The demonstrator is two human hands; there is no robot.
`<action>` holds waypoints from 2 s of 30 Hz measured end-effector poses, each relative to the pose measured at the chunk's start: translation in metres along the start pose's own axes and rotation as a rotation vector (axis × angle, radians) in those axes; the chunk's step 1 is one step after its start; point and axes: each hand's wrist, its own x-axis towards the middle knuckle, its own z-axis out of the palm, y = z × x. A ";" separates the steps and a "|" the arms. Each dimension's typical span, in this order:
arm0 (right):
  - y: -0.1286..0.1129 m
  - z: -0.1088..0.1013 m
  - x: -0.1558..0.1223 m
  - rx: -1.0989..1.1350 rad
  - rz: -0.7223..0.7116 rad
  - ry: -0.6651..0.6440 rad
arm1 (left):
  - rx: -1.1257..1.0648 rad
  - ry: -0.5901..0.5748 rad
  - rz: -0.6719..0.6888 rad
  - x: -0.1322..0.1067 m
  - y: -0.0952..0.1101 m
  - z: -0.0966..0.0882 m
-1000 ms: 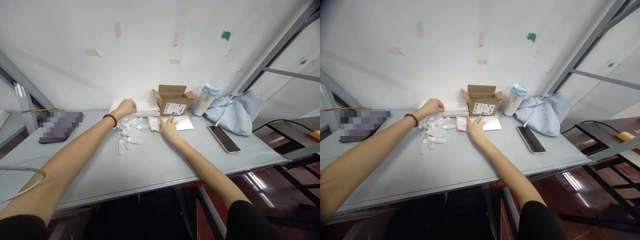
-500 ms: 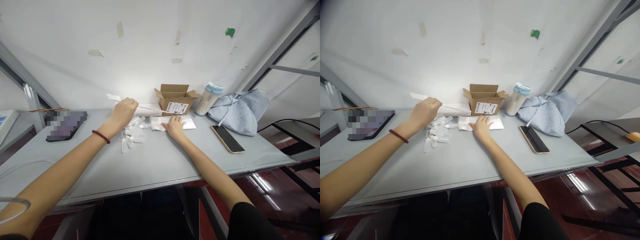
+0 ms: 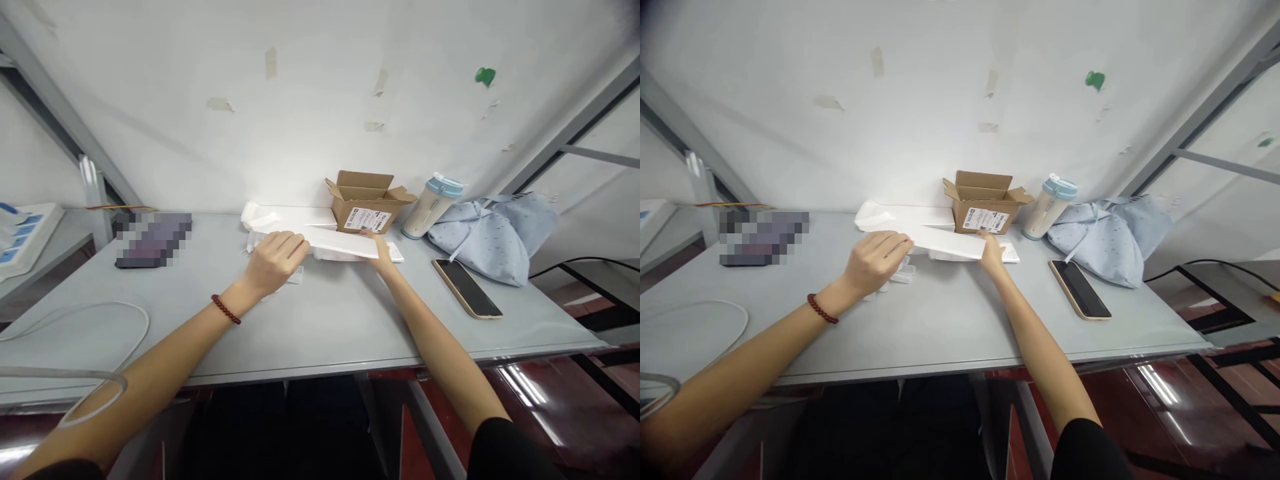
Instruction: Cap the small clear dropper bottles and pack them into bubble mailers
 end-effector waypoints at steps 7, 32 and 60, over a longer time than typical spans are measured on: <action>-0.005 -0.033 0.008 0.517 0.013 -0.051 | 0.035 -0.067 0.004 -0.009 0.005 0.007; -0.045 -0.001 -0.045 -0.257 -0.506 -0.429 | -0.151 -0.110 0.038 -0.007 0.015 0.003; -0.051 0.005 -0.055 -0.296 -0.783 -0.197 | -1.157 -0.156 -1.179 0.005 0.001 -0.015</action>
